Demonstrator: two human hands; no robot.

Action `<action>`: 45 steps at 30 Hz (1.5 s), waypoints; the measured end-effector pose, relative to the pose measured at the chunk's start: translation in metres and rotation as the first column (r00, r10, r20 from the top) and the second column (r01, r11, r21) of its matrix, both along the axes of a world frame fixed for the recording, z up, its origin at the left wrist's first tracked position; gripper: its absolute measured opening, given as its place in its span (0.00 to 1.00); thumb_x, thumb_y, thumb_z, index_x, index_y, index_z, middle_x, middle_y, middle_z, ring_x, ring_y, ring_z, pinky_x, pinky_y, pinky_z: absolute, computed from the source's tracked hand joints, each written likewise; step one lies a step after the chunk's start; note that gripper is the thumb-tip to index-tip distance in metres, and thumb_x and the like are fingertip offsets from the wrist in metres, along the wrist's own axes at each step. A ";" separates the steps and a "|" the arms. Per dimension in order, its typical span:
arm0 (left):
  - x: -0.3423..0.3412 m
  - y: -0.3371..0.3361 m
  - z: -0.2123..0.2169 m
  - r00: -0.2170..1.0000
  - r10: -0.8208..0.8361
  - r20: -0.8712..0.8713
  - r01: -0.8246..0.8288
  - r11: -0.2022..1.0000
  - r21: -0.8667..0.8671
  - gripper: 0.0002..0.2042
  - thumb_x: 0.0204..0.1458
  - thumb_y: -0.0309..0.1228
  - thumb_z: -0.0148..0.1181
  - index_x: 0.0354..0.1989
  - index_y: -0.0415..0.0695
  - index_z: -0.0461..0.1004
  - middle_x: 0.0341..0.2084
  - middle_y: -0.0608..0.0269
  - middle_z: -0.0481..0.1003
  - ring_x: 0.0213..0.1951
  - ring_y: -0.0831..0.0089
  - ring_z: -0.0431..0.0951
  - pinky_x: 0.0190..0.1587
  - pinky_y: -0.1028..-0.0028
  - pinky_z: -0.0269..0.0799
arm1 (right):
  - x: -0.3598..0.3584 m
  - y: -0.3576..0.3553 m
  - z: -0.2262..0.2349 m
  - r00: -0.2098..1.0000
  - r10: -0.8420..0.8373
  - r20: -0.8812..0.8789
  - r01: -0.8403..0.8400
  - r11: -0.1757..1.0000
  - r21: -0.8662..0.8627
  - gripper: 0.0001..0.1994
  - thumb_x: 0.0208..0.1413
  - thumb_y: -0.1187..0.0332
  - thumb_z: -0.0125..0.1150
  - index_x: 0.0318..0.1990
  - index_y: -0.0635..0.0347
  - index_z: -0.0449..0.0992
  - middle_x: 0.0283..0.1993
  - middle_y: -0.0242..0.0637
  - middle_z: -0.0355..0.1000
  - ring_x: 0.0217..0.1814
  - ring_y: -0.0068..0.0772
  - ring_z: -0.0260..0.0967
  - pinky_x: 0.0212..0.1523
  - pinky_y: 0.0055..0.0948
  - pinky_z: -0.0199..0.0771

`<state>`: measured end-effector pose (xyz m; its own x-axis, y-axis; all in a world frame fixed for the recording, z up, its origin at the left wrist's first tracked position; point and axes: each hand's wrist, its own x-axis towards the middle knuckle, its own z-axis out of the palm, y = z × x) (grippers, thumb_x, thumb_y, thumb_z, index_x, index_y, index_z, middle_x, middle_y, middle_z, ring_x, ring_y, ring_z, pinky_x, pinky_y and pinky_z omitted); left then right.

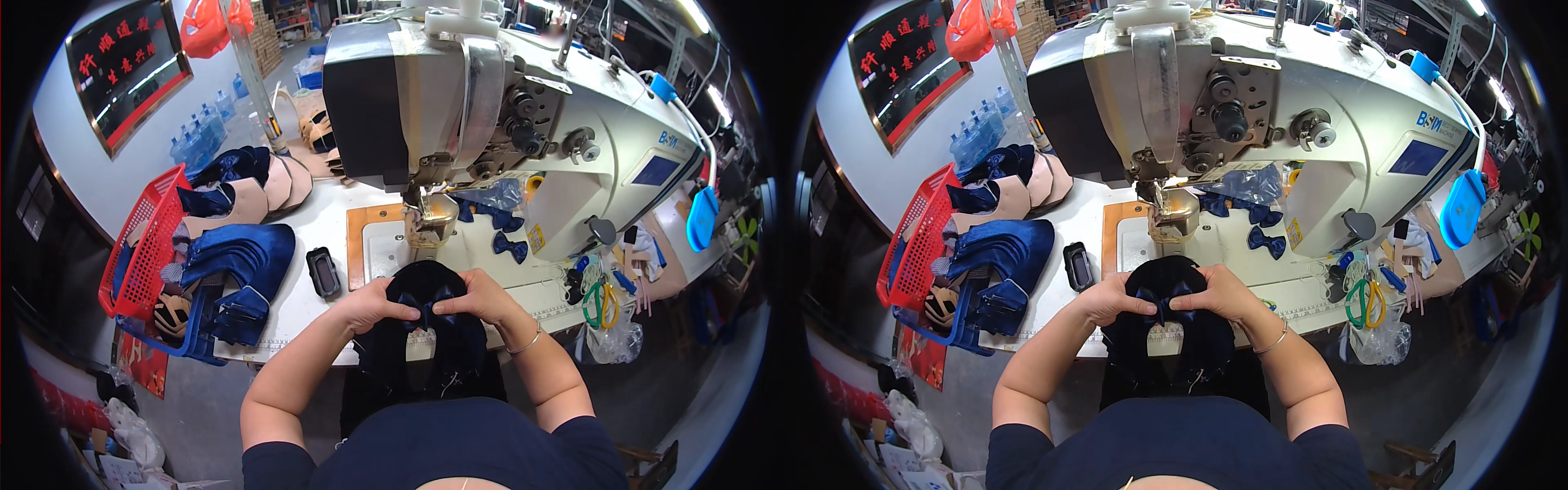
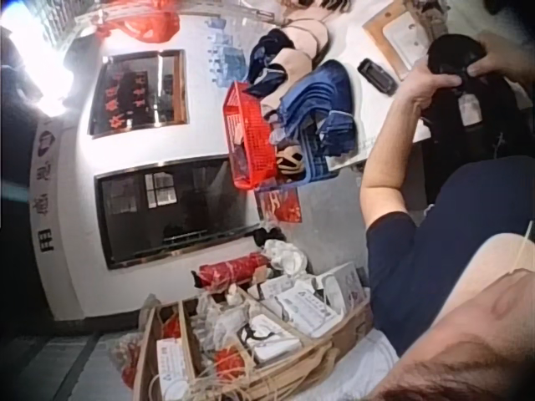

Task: The person takes fabric shoe upper pieces from a basket, positions decorative bows onto the uppers by hand, and stitches them into place using a sewing machine.

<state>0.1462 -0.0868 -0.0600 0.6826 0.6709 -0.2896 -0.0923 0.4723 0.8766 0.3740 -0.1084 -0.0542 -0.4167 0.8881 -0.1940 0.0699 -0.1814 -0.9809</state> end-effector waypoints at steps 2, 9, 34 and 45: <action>0.001 0.000 0.000 1.000 0.004 -0.016 -0.004 1.000 0.012 0.23 0.37 0.20 0.69 0.46 0.37 0.71 0.37 0.61 0.76 0.38 0.73 0.76 0.45 0.73 0.72 | 0.000 -0.001 -0.001 1.000 -0.008 -0.008 0.008 1.000 0.010 0.18 0.39 0.75 0.71 0.41 0.66 0.77 0.35 0.31 0.76 0.35 0.19 0.70 0.41 0.19 0.70; 0.002 -0.004 0.001 0.997 0.050 -0.060 -0.047 0.997 0.057 0.21 0.36 0.22 0.69 0.43 0.36 0.72 0.35 0.60 0.77 0.35 0.73 0.77 0.43 0.73 0.73 | 0.001 -0.003 -0.003 0.997 -0.009 -0.077 0.009 1.000 0.003 0.18 0.39 0.75 0.71 0.41 0.67 0.76 0.35 0.31 0.76 0.35 0.19 0.70 0.41 0.20 0.70; 0.009 -0.011 0.010 0.995 0.097 0.019 -0.099 0.983 0.157 0.16 0.45 0.25 0.65 0.43 0.37 0.73 0.35 0.61 0.76 0.34 0.75 0.76 0.40 0.75 0.73 | 0.005 -0.002 0.022 0.999 -0.026 -0.032 0.029 0.995 0.100 0.15 0.42 0.74 0.70 0.40 0.65 0.77 0.33 0.30 0.76 0.32 0.17 0.69 0.37 0.20 0.71; 0.027 0.023 0.032 0.963 0.263 0.065 -0.266 0.963 0.043 0.13 0.46 0.21 0.62 0.41 0.35 0.70 0.33 0.58 0.76 0.34 0.71 0.78 0.38 0.73 0.76 | 0.025 0.039 0.032 0.952 -0.101 -0.288 0.098 0.995 -0.025 0.17 0.45 0.74 0.68 0.44 0.67 0.75 0.39 0.35 0.75 0.37 0.24 0.71 0.42 0.23 0.72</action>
<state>0.1728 -0.0636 -0.0280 0.4939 0.8424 -0.2153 -0.2595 0.3791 0.8882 0.3985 -0.0689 -0.0219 -0.3656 0.9267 -0.0874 -0.2350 -0.1828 -0.9546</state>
